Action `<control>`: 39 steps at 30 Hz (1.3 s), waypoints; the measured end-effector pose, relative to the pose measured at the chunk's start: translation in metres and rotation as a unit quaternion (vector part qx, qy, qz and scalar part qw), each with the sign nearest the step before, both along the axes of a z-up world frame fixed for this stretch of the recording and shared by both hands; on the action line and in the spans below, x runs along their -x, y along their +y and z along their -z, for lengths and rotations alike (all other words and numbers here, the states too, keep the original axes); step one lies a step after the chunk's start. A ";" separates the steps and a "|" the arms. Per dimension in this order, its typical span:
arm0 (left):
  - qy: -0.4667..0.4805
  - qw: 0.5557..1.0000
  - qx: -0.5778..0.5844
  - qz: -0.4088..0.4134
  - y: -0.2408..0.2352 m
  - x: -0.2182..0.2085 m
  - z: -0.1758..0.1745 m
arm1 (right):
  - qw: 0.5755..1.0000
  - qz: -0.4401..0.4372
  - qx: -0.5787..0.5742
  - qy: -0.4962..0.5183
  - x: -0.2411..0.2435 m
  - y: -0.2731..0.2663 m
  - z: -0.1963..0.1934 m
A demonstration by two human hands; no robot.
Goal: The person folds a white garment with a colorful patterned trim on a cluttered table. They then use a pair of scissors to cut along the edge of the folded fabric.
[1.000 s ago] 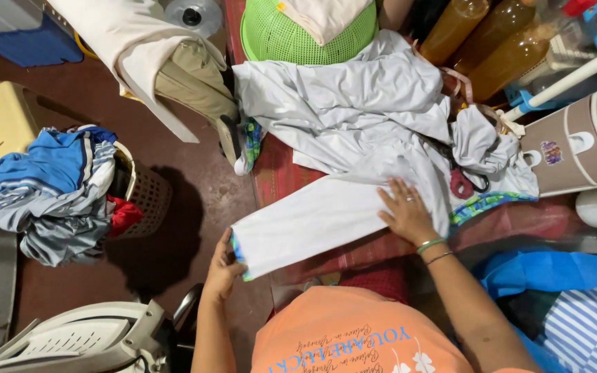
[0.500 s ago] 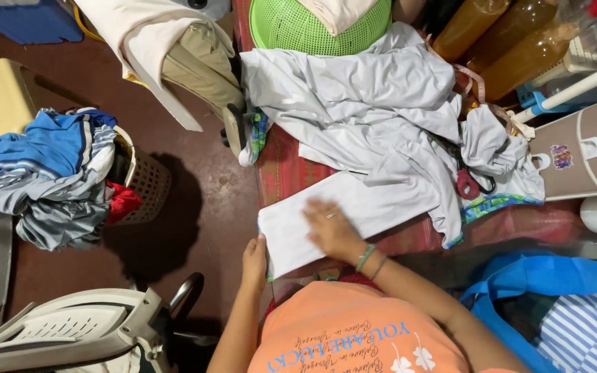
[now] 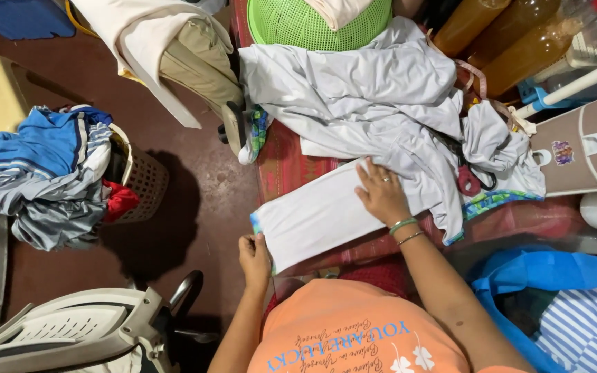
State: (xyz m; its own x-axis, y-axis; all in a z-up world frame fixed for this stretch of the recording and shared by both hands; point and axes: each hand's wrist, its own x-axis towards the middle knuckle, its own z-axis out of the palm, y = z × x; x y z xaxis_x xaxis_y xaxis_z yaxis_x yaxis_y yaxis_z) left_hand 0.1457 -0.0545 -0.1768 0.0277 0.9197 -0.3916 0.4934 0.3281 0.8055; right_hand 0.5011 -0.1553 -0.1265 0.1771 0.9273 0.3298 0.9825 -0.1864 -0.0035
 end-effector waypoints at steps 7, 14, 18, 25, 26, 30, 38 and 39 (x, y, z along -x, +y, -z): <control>-0.306 0.932 0.157 -0.117 0.005 -0.004 -0.029 | 0.995 0.079 0.049 0.043 0.045 0.009 -0.009; -0.289 0.946 0.131 -0.070 0.021 -0.011 -0.016 | 0.980 -0.116 0.087 0.135 0.132 0.029 -0.027; -0.273 0.955 0.103 -0.060 0.024 -0.018 -0.041 | 0.963 -0.195 0.028 0.182 0.155 0.041 -0.011; -0.245 0.965 0.090 -0.027 0.032 -0.019 -0.050 | 0.937 -0.236 0.010 0.258 0.176 0.059 -0.017; -0.235 0.968 0.083 -0.020 0.034 -0.019 -0.051 | 0.928 -0.243 0.017 0.281 0.178 0.063 -0.021; -0.200 0.978 0.065 0.005 0.042 -0.018 -0.031 | 0.933 -0.231 0.020 0.275 0.178 0.067 -0.007; -0.195 0.977 0.079 0.042 0.048 -0.015 -0.011 | 0.946 -0.247 -0.003 0.210 0.180 0.065 -0.011; -0.195 0.977 0.080 0.041 0.049 -0.015 -0.010 | 0.946 -0.247 -0.002 0.210 0.181 0.062 -0.016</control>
State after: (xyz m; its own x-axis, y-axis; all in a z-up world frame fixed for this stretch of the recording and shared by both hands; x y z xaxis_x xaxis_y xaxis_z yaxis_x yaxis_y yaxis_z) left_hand 0.1608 -0.0058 -0.1669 0.2752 0.8358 -0.4750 0.1894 0.4373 0.8792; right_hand 0.3199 -0.0933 -0.1100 -0.1616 0.9297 0.3311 0.8608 0.2968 -0.4134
